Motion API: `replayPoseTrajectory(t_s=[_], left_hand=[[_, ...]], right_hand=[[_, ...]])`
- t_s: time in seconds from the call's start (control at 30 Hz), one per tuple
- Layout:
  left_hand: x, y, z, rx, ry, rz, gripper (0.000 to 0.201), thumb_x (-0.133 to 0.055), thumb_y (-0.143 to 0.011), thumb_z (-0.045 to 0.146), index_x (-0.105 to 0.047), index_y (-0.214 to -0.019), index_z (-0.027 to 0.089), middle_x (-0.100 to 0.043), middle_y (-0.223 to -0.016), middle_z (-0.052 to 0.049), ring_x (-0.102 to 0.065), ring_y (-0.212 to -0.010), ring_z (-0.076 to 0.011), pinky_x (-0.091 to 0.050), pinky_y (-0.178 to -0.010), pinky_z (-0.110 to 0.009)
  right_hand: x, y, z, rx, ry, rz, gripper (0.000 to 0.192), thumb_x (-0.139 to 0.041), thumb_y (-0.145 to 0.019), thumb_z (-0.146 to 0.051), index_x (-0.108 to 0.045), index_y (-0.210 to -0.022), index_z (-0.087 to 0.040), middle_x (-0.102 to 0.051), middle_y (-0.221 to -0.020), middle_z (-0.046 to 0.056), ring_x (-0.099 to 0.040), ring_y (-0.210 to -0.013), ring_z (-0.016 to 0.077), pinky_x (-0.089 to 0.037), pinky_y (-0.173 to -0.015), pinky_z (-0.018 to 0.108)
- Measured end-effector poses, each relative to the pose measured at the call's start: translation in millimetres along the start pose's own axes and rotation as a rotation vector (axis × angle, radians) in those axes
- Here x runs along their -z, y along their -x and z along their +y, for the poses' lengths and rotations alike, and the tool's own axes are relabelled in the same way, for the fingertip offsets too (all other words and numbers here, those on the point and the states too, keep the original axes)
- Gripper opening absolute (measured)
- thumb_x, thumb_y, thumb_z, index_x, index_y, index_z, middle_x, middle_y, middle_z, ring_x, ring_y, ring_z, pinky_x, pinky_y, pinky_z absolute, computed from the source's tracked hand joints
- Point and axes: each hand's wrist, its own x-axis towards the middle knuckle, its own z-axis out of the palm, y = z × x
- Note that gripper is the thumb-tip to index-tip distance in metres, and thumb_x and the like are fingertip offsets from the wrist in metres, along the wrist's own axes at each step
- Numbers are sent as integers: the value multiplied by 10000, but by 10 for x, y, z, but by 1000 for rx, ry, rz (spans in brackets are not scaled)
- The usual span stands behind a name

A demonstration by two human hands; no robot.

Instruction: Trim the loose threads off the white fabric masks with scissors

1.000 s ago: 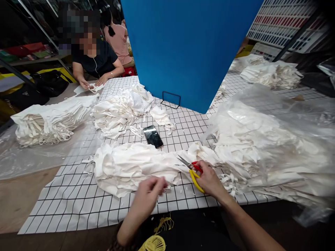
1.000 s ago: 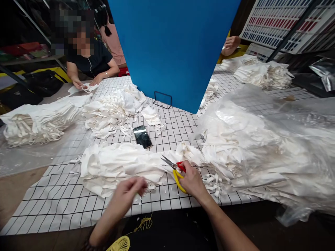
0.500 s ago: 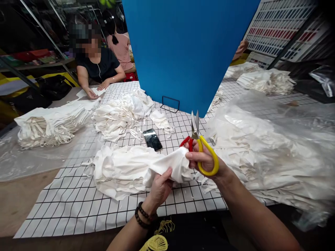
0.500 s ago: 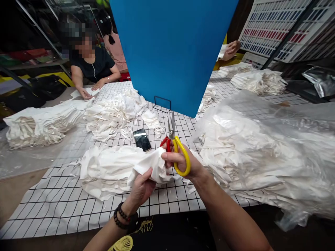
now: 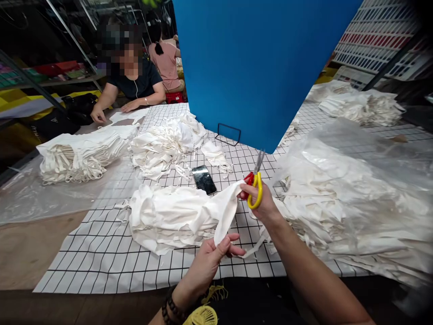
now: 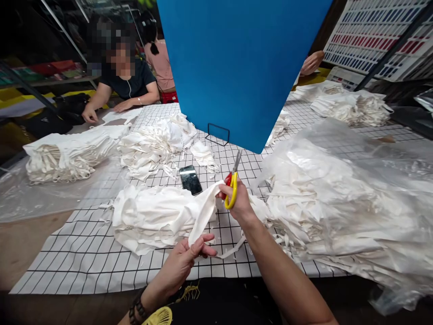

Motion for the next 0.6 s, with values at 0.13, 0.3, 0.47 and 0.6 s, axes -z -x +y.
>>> replayPoseTrajectory(t_s=[0.13,0.3,0.47,0.6], left_hand=[[39,44,-20,9,32,1,341,-588,-904,430,-606,-1064,130,-702,-733,-38,-367,-454,-50,-254,-468,-190],[22,63,9,68,86,7,303,-637,-875,412,-579,-897,115,-724,-809,-96,-395,-482,-45,-278,-481,-182],[-73,64,148,134,121,-74,331,-684,-858,326,-663,-1072,75,-729,-970,-146,-600,-689,-106,-454,-671,-232],[-186,8,236,103,176,-96,288,-688,-855,308,-668,-1051,97,-716,-1053,-149,-647,-693,-113,-486,-686,-247]], right_hand=[[238,40,-4,44,80,141,357,-762,-631,-278,-445,-786,-223,-470,-628,-93,-469,-461,65,-427,-474,219],[413,54,57,85,243,255,399,-793,-603,-344,-469,-804,-226,-533,-767,-52,-509,-571,94,-476,-538,255],[442,264,-17,78,399,226,374,-821,-630,-259,-548,-884,-228,-627,-894,7,-558,-722,141,-477,-621,267],[387,630,-153,-75,323,-192,336,-769,-732,-261,-512,-948,-245,-641,-1064,17,-537,-641,86,-505,-655,269]])
